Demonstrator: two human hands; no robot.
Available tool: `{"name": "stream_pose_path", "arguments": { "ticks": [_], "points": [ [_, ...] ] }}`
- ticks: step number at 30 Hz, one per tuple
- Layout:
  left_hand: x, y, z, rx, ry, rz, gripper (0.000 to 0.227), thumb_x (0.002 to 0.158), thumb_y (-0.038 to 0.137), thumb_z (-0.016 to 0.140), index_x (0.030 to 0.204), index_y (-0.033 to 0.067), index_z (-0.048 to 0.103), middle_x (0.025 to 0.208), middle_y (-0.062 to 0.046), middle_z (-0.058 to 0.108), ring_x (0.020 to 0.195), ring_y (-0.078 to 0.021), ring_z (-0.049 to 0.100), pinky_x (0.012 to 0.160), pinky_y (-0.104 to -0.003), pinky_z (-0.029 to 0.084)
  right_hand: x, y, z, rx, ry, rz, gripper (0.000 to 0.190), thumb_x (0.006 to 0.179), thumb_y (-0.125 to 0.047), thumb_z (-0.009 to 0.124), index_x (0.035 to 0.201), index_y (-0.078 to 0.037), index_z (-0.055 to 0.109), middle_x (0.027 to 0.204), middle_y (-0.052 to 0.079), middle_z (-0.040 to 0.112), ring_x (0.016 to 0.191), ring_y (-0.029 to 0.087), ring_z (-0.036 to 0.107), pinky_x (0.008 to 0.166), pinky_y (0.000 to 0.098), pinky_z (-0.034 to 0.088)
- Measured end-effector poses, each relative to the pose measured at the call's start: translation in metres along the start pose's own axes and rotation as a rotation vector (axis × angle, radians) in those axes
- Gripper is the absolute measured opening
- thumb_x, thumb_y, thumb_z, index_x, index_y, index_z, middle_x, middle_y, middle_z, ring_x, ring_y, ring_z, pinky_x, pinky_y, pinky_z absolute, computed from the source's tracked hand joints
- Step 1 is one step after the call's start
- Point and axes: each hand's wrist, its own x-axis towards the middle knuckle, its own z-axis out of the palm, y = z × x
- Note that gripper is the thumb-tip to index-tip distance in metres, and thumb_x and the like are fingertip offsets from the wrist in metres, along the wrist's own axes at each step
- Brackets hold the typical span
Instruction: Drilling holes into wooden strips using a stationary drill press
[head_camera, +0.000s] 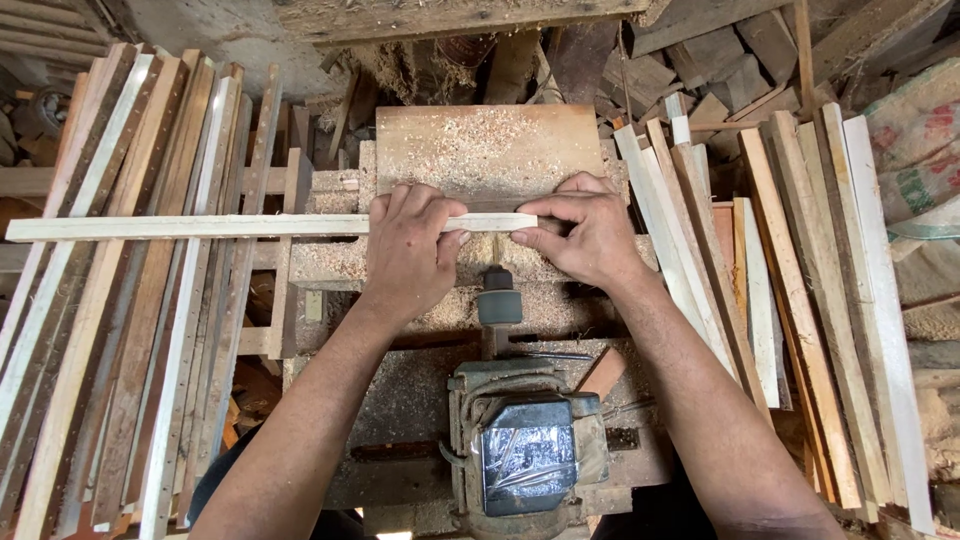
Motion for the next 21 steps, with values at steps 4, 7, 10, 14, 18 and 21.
{"name": "stream_pose_path", "arguments": {
  "ticks": [4, 7, 10, 14, 18, 21],
  "points": [
    [0.005, -0.011, 0.013, 0.04, 0.008, -0.016, 0.017, 0.101, 0.025, 0.06, 0.108, 0.0149, 0.071, 0.094, -0.004, 0.06, 0.097, -0.0225, 0.053, 0.091, -0.042, 0.039, -0.003, 0.021, 0.011, 0.008, 0.024, 0.017, 0.024, 0.088, -0.027, 0.086, 0.105, -0.011, 0.079, 0.08, 0.008, 0.076, 0.086, 0.027, 0.062, 0.088, 0.0421, 0.044],
    [0.005, -0.017, 0.016, 0.044, 0.093, -0.014, 0.022, 0.105, 0.031, 0.053, 0.105, 0.0152, 0.069, 0.091, -0.003, 0.056, 0.093, -0.0233, 0.051, 0.089, -0.042, 0.038, -0.003, 0.018, 0.012, -0.05, 0.018, 0.053, 0.023, 0.091, -0.023, 0.083, 0.112, -0.015, 0.079, 0.086, 0.008, 0.077, 0.088, 0.028, 0.065, 0.087, 0.0434, 0.045],
    [0.006, -0.01, 0.001, 0.117, 0.021, 0.0, 0.017, 0.1, 0.021, 0.056, 0.108, 0.0142, 0.07, 0.094, -0.003, 0.057, 0.097, -0.022, 0.05, 0.092, -0.04, 0.037, 0.001, 0.008, 0.009, -0.06, -0.005, 0.017, 0.021, 0.093, -0.022, 0.079, 0.113, -0.015, 0.079, 0.084, 0.006, 0.077, 0.086, 0.025, 0.062, 0.088, 0.0401, 0.042],
    [0.009, -0.003, 0.003, 0.008, 0.004, 0.031, 0.02, 0.099, 0.018, 0.058, 0.115, 0.0137, 0.069, 0.098, -0.005, 0.06, 0.099, -0.023, 0.053, 0.094, -0.042, 0.04, 0.003, 0.005, 0.013, -0.058, 0.001, 0.002, 0.02, 0.092, -0.024, 0.081, 0.111, -0.016, 0.079, 0.084, 0.004, 0.077, 0.087, 0.024, 0.062, 0.089, 0.0409, 0.043],
    [0.009, -0.002, 0.004, -0.003, 0.026, 0.015, 0.015, 0.099, 0.019, 0.062, 0.111, 0.0144, 0.071, 0.096, -0.003, 0.058, 0.098, -0.0218, 0.052, 0.091, -0.041, 0.039, 0.003, 0.01, 0.015, -0.082, 0.0, -0.021, 0.022, 0.091, -0.027, 0.081, 0.112, -0.019, 0.079, 0.085, 0.001, 0.076, 0.089, 0.023, 0.062, 0.09, 0.0404, 0.043],
    [0.009, -0.002, 0.008, 0.016, 0.017, 0.002, 0.016, 0.099, 0.017, 0.063, 0.112, 0.0137, 0.071, 0.097, -0.004, 0.058, 0.098, -0.0225, 0.051, 0.09, -0.041, 0.04, 0.003, 0.008, 0.014, -0.071, 0.011, -0.038, 0.02, 0.091, -0.025, 0.082, 0.109, -0.017, 0.079, 0.083, 0.002, 0.076, 0.087, 0.024, 0.063, 0.088, 0.04, 0.043]
  ]
}}
